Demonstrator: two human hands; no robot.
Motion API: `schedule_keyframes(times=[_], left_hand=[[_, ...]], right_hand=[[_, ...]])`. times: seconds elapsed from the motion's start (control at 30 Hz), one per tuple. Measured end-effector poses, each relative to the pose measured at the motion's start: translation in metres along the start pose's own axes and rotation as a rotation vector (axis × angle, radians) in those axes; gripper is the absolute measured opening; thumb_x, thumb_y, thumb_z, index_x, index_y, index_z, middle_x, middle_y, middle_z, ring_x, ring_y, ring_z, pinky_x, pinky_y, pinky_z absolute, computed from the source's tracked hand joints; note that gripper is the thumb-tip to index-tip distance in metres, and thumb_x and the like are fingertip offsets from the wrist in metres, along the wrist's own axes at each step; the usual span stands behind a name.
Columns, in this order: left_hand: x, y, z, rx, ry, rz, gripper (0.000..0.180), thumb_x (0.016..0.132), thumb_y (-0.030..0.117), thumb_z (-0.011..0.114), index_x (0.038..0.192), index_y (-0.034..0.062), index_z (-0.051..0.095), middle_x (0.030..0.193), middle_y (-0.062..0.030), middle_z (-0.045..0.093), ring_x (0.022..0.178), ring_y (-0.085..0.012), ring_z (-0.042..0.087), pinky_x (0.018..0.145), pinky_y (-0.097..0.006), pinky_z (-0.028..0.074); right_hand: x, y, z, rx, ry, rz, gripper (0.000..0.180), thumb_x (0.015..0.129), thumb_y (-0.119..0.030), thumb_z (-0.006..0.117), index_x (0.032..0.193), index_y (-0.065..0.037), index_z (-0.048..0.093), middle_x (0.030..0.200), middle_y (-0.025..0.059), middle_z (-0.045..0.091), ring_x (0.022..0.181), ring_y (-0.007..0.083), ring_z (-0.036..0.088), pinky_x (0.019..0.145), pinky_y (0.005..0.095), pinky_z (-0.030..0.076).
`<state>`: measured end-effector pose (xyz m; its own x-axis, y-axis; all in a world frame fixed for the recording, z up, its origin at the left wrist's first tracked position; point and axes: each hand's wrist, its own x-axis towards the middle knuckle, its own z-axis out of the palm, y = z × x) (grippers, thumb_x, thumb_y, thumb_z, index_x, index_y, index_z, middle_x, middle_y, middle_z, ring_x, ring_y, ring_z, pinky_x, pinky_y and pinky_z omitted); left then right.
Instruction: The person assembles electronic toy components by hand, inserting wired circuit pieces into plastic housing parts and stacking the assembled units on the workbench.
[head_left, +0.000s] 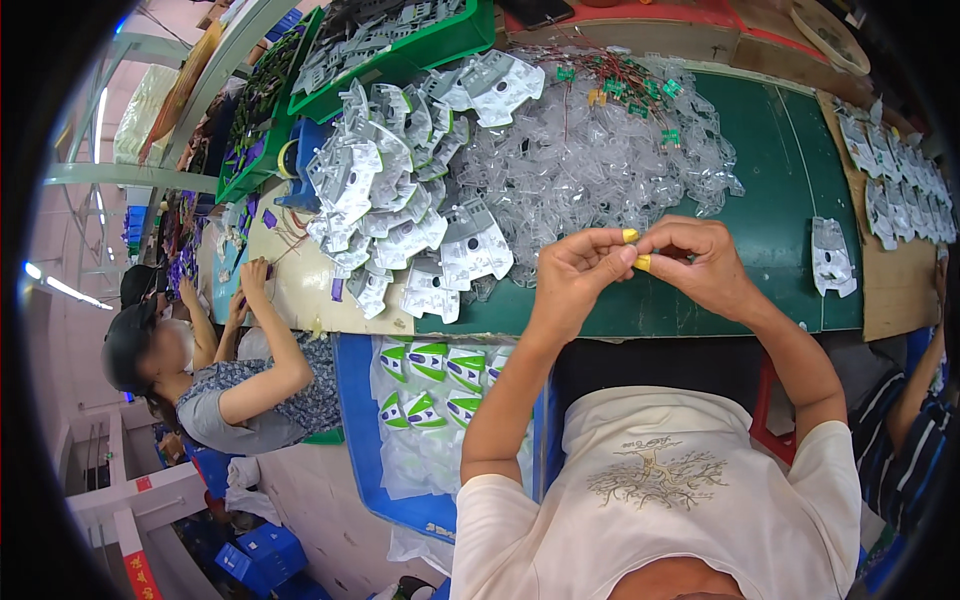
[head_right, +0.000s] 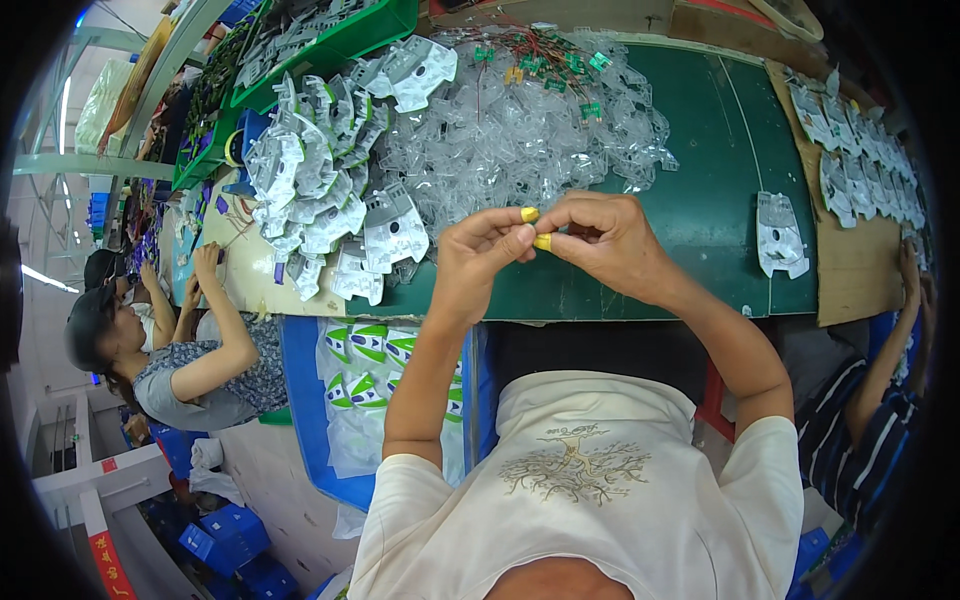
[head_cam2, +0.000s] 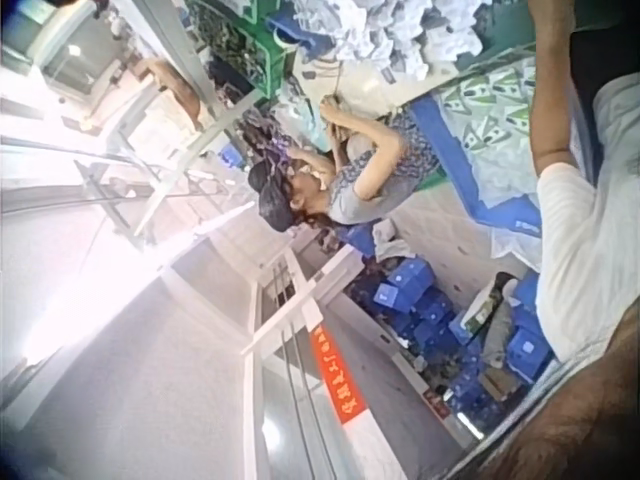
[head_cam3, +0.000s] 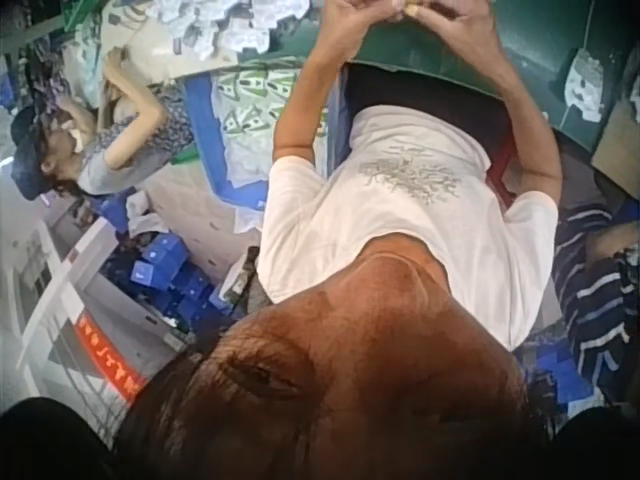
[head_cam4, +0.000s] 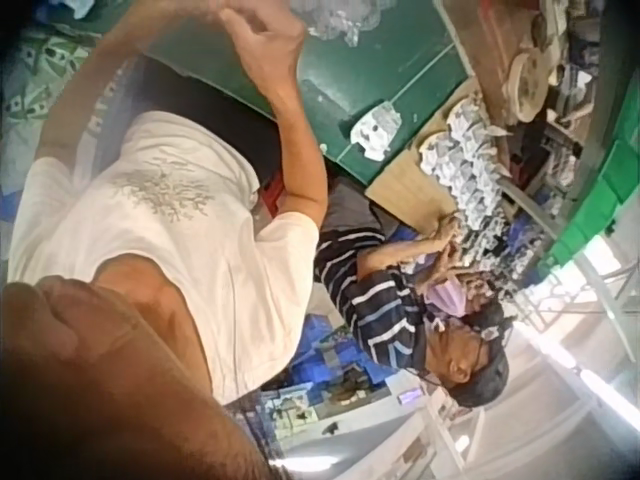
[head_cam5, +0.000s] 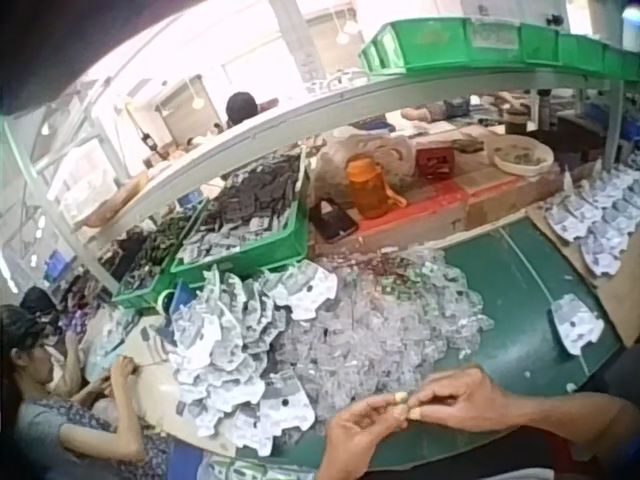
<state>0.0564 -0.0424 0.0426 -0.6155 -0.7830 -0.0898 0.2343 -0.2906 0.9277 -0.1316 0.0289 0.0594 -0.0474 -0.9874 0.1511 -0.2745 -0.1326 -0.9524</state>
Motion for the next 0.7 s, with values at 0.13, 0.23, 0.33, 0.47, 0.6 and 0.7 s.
schedule_keyframes(times=[0.13,0.23,0.33,0.47,0.6,0.7], left_hand=[[0.023,0.005,-0.01,-0.296,-0.201,-0.453,0.035,0.091,0.012,0.071,0.122,0.0009,0.058,0.088,-0.005,0.067,0.07,-0.0121,0.064,0.064,-0.023,0.053],[0.051,0.024,-0.011,-0.055,-0.203,-0.4,0.043,0.091,0.013,0.071,0.129,0.0055,0.052,0.088,-0.0025,0.065,0.068,-0.0113,0.063,0.06,-0.023,0.052],[0.097,0.042,-0.035,0.631,0.094,0.21,0.04,0.086,0.01,0.074,0.123,0.0067,0.058,0.093,-0.0055,0.065,0.072,-0.0172,0.063,0.064,-0.029,0.051],[0.152,0.045,-0.067,1.544,0.475,0.795,0.045,0.068,0.007,0.07,0.113,0.0073,0.063,0.099,-0.0128,0.064,0.101,-0.0315,0.056,0.091,-0.045,0.038],[0.17,0.047,-0.078,1.669,0.46,0.758,0.032,0.069,0.01,0.069,0.1,0.0063,0.065,0.093,-0.0091,0.065,0.095,-0.029,0.059,0.087,-0.045,0.038],[0.153,0.051,-0.07,1.509,0.438,0.999,0.028,0.073,0.002,0.065,0.1,0.0074,0.065,0.092,-0.0101,0.064,0.091,-0.0287,0.059,0.089,-0.042,0.039]], right_hand=[[0.001,0.003,-0.004,0.093,-0.032,-0.06,0.008,0.086,-0.001,0.071,0.094,-0.002,0.072,0.083,0.0009,0.065,0.07,0.0035,0.053,0.06,0.0209,0.041],[0.004,0.008,-0.009,0.043,0.037,0.072,0.009,0.088,-0.002,0.069,0.097,-0.001,0.067,0.083,-0.0019,0.057,0.067,0.0031,0.047,0.059,0.021,0.039],[0.0,0.002,-0.02,0.065,0.106,0.069,0.007,0.089,-0.002,0.066,0.096,-0.001,0.064,0.084,-0.0028,0.055,0.067,0.0018,0.045,0.059,0.0201,0.037],[-0.011,0.01,-0.024,0.134,0.131,0.084,0.008,0.088,-0.002,0.065,0.095,-0.001,0.062,0.084,-0.0033,0.053,0.064,0.0003,0.042,0.056,0.0192,0.034],[-0.024,0.003,-0.023,-0.011,0.116,0.132,0.007,0.087,-0.001,0.065,0.094,-0.001,0.063,0.083,-0.0024,0.053,0.061,0.0007,0.04,0.054,0.0203,0.032],[-0.036,0.006,-0.03,-0.101,0.153,0.142,0.006,0.087,0.0,0.064,0.093,0.0,0.063,0.084,-0.001,0.055,0.058,0.0015,0.039,0.052,0.0217,0.031]])
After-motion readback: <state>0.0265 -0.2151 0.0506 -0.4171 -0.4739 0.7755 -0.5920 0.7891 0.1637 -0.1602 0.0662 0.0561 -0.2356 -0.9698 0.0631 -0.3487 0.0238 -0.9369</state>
